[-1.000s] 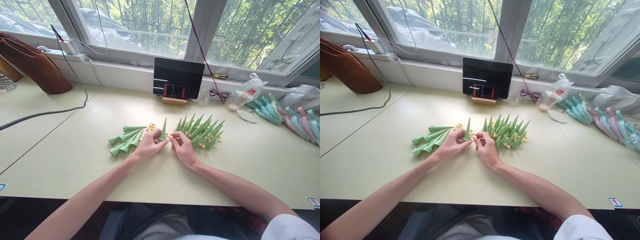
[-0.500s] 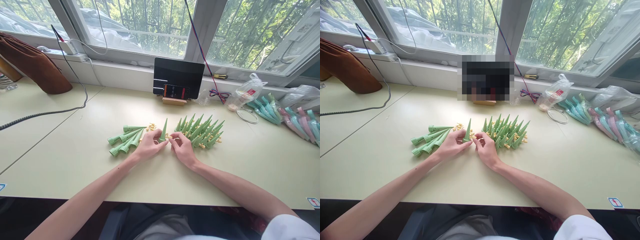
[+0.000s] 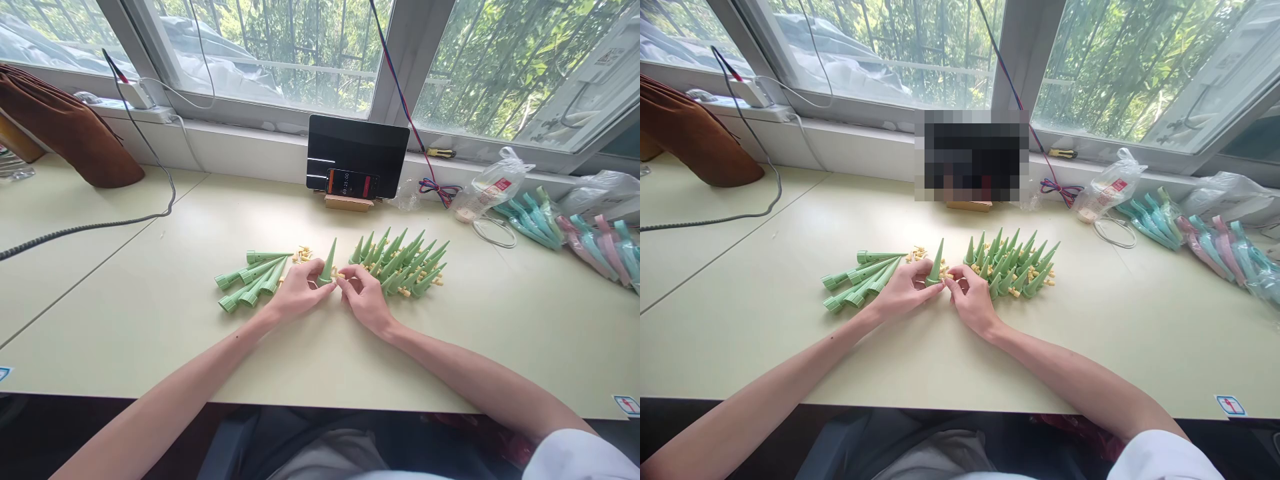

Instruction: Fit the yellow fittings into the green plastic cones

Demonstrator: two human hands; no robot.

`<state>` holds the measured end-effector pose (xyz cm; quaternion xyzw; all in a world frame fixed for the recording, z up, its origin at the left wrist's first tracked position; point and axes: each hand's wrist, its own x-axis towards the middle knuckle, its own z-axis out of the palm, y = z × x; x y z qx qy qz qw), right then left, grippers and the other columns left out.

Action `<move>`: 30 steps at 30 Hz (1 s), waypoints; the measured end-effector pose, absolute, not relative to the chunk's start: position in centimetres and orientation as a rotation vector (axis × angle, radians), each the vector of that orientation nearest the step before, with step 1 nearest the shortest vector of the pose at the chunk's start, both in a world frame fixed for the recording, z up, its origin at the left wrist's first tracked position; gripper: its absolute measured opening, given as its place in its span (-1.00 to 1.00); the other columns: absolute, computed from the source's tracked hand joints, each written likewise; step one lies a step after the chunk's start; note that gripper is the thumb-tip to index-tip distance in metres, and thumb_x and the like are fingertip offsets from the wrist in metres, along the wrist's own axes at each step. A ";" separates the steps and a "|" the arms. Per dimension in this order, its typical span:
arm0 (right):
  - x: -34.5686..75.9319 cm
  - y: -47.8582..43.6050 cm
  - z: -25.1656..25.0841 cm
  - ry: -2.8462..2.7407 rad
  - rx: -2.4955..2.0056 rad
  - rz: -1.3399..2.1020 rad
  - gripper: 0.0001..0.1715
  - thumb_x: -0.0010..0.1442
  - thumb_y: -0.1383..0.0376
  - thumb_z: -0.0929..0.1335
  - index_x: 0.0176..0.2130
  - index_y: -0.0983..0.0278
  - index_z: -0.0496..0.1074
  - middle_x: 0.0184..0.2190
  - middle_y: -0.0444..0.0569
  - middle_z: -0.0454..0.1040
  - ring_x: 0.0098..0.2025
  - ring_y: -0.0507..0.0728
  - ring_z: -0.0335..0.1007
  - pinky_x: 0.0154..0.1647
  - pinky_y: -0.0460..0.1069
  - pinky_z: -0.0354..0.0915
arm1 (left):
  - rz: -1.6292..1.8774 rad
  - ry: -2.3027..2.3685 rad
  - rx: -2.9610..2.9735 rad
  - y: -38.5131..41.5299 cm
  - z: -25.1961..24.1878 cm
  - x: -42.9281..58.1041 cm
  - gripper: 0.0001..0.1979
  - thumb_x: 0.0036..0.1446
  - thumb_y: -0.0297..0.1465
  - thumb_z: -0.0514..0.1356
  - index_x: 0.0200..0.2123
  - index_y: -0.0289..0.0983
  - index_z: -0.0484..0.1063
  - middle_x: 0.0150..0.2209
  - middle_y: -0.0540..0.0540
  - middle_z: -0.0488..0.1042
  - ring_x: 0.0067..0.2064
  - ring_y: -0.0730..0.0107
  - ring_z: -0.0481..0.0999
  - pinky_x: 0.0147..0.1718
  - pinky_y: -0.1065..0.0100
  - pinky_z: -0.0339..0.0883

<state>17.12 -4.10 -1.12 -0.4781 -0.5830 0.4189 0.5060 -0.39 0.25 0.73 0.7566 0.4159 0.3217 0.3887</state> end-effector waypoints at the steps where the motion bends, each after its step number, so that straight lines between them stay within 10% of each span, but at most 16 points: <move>1: 17.1 -4.1 -1.1 -1.403 -1.156 1.010 -0.79 0.28 0.12 0.33 -0.19 0.20 0.36 -0.37 -0.15 0.37 -0.55 0.00 0.34 -0.55 -0.06 0.24 | 0.818 1.060 1.926 0.3 0.7 -0.4 -0.72 0.10 -0.24 0.24 -0.42 -0.25 0.21 -0.46 0.07 0.11 -0.46 0.53 0.12 -0.53 0.44 0.05; 30: 16.8 -4.4 -0.2 -1.431 -1.209 1.000 -0.69 0.29 0.02 0.29 -0.29 0.20 0.34 -0.47 -0.15 0.35 -0.54 0.06 0.31 -0.49 -0.04 0.25 | 0.812 1.044 1.894 0.1 0.8 -0.3 -0.72 0.09 -0.25 0.24 -0.43 -0.25 0.18 -0.45 0.07 0.10 -0.49 0.55 0.10 -0.54 0.44 0.03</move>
